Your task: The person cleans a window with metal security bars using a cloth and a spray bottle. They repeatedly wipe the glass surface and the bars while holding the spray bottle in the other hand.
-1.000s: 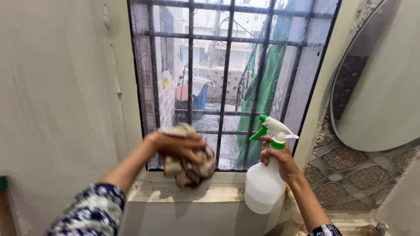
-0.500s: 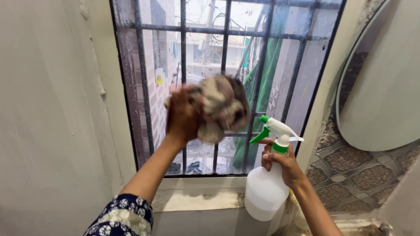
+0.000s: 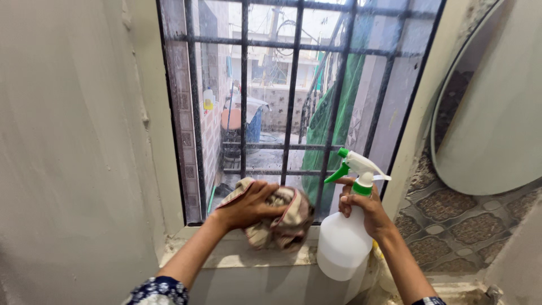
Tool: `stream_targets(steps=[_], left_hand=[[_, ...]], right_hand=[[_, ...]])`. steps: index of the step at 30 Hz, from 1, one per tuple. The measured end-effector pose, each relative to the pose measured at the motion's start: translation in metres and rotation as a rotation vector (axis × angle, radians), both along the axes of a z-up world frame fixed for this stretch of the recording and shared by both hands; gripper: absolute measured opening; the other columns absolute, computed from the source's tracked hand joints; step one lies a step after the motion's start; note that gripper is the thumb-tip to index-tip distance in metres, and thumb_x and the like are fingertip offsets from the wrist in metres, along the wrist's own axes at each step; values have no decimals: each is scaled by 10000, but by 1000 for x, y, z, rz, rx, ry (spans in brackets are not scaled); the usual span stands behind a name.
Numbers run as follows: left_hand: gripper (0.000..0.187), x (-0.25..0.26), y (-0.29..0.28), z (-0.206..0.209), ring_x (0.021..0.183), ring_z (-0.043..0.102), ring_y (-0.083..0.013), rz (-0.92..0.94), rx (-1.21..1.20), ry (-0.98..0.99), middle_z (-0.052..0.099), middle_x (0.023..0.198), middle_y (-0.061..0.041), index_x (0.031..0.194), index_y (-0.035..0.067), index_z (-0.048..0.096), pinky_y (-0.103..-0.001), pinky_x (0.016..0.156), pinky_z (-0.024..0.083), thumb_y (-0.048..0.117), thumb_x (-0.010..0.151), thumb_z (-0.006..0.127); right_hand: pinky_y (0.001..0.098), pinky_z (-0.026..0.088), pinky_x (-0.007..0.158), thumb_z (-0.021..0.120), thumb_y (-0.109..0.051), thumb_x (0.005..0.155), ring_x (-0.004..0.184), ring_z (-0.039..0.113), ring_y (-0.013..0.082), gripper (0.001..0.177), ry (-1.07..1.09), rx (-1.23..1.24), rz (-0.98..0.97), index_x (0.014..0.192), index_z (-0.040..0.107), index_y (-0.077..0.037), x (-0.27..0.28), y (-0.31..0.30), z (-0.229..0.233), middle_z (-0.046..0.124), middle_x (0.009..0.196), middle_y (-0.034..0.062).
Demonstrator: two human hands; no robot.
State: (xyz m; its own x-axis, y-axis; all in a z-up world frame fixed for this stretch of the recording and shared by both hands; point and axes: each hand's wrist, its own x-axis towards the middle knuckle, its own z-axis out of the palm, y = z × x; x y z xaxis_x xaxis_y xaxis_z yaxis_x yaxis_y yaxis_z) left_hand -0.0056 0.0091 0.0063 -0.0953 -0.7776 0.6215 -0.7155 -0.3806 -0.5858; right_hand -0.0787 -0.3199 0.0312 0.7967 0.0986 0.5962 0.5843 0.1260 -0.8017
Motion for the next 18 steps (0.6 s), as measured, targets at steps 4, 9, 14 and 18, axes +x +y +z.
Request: stream_targets(steps=[4,9,14,18], left_hand=[[626,-13,25,49,1173,497,-332,38,673,-122,493,1358,-168,1366,399,479,-464,1002,427,177,817,682],[697,-21,37,145,1146,538,-315,274,927,-285,482,1348,-127,1307,406,486,-400,944,513,90,752,764],[593,-17,57,232,1189,518,-306,212,21,-276,511,1307,-106,1288,296,587,-396,1023,510,197,769,857],[693,-10,29,210,1139,427,-370,175,-688,-226,467,1265,-171,1372,136,595,-489,907,467,353,804,928]], right_hand=[[310,466,514,677,-87,710,485,519,153,495,18,-8,12,1163,635,106,-2,-1,1,516,568,51],[321,469,498,684,-80,709,484,528,160,488,7,-23,-23,1161,637,97,-2,1,1,525,572,58],[318,473,500,680,-75,716,491,531,154,470,9,2,2,1156,646,86,-2,0,-2,531,580,57],[320,460,484,684,-51,705,486,526,157,464,7,11,-9,1143,652,97,-2,0,-2,515,582,51]])
